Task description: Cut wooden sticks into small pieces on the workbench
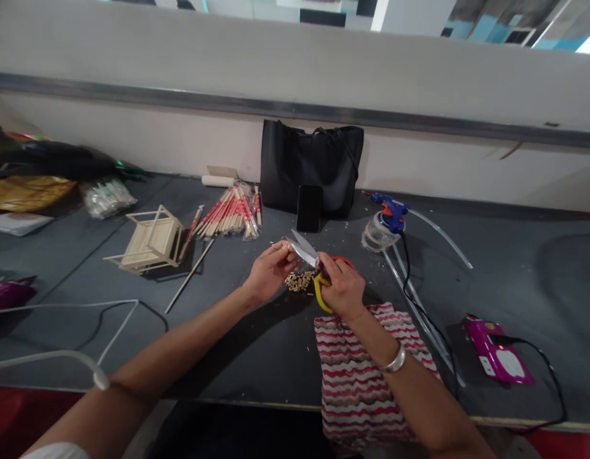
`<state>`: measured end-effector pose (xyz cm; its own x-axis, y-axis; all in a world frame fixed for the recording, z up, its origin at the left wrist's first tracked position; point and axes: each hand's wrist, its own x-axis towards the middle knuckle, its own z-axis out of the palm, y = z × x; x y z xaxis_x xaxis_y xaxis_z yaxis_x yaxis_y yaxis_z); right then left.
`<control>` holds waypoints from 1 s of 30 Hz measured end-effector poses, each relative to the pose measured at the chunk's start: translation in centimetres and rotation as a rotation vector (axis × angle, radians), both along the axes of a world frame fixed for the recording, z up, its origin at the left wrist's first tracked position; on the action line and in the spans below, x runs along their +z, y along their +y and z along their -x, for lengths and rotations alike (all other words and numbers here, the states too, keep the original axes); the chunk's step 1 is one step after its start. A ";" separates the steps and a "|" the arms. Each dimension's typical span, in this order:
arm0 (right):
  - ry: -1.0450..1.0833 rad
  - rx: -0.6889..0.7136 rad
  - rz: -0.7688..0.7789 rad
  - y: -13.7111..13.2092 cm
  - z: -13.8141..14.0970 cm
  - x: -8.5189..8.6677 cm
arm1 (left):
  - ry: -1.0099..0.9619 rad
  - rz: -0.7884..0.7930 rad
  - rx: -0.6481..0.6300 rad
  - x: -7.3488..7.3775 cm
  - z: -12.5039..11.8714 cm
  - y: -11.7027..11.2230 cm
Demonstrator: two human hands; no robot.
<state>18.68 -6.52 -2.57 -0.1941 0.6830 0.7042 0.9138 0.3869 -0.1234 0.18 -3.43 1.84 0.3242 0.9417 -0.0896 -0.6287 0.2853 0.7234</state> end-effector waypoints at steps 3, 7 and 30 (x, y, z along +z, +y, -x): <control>-0.046 -0.002 0.014 -0.1 0.1 0.3 | 0.004 0.000 0.005 -0.2 0.0 0.0; -0.031 -0.014 0.058 -0.1 0.2 0.3 | 0.060 -0.032 0.026 -0.4 0.0 0.3; 0.327 -0.077 0.230 1.2 -0.4 -0.4 | 1.746 -0.728 0.363 -6.1 5.1 6.4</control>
